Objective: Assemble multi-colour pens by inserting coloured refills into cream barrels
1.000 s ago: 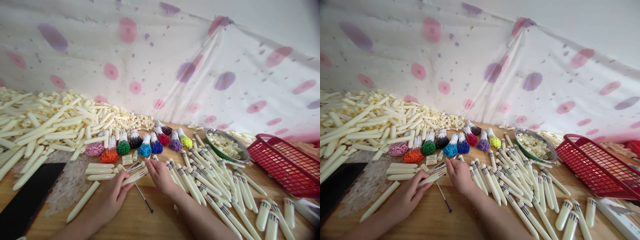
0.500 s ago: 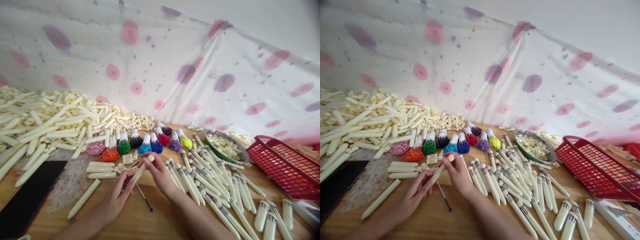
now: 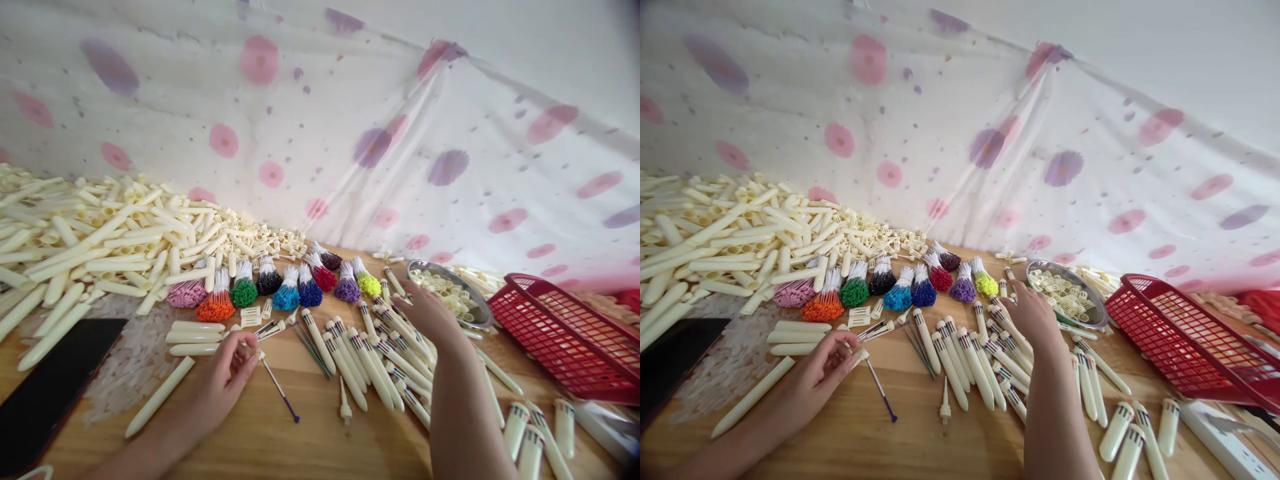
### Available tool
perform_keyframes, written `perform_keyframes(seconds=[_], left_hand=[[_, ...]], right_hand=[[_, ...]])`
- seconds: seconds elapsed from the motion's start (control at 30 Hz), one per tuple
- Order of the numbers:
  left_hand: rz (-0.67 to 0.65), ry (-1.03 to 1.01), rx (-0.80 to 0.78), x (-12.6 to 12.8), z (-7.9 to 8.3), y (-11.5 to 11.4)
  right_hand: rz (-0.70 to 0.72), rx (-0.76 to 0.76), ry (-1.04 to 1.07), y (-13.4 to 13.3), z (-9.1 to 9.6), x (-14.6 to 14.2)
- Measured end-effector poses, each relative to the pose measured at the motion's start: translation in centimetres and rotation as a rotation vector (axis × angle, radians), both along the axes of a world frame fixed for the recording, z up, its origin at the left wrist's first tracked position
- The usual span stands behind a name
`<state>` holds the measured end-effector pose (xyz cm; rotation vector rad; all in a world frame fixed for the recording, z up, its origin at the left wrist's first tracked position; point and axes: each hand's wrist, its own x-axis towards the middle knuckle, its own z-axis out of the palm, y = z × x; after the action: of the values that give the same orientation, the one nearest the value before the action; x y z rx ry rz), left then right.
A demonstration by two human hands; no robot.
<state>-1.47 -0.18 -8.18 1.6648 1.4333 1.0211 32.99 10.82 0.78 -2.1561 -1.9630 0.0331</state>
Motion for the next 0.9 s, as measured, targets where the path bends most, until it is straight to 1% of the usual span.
perform_keyframes(seconds=[0.03, 0.1, 0.17, 0.23, 0.3, 0.37, 0.47, 0.57, 0.63, 0.77, 0.9], left_hand=[[0.009, 0.006, 0.003, -0.1, -0.1, 0.1], [0.037, 0.015, 0.007, -0.5, 0.0, 0.2], [0.084, 0.043, 0.023, -0.8, 0.1, 0.4], [0.137, 0.099, 0.059, -1.0, 0.4, 0.5], [0.175, 0.168, 0.106, -1.3, 0.6, 0.6], [0.198, 0.232, 0.159, -1.5, 0.7, 0.8], [0.228, 0.316, 0.264, -2.1, 0.8, 1.2], [0.243, 0.402, 0.359, -2.8, 0.7, 1.8], [0.241, 0.431, 0.380, -3.1, 0.7, 2.1], [0.246, 0.446, 0.391, -3.4, 0.7, 2.3], [0.232, 0.464, 0.418, -3.3, 0.7, 2.2]], right_hand=[[0.004, 0.030, 0.017, 0.0, 0.1, -0.3], [0.060, 0.086, 0.093, -0.3, 0.4, -1.6], [0.168, 0.117, 0.180, -0.7, 0.6, -3.7], [0.278, 0.113, 0.206, -1.2, 0.2, -6.2], [0.336, 0.089, 0.186, -1.7, -0.7, -8.8], [0.383, 0.059, 0.174, -2.1, -2.1, -11.1], [0.421, 0.013, 0.166, -2.4, -4.1, -13.3], [0.422, -0.023, 0.190, -2.5, -5.6, -14.0], [0.419, -0.044, 0.235, -2.3, -5.9, -13.8], [0.442, -0.090, 0.413, -1.7, -5.5, -12.6], [0.516, -0.142, 0.658, -1.1, -4.6, -11.4]])
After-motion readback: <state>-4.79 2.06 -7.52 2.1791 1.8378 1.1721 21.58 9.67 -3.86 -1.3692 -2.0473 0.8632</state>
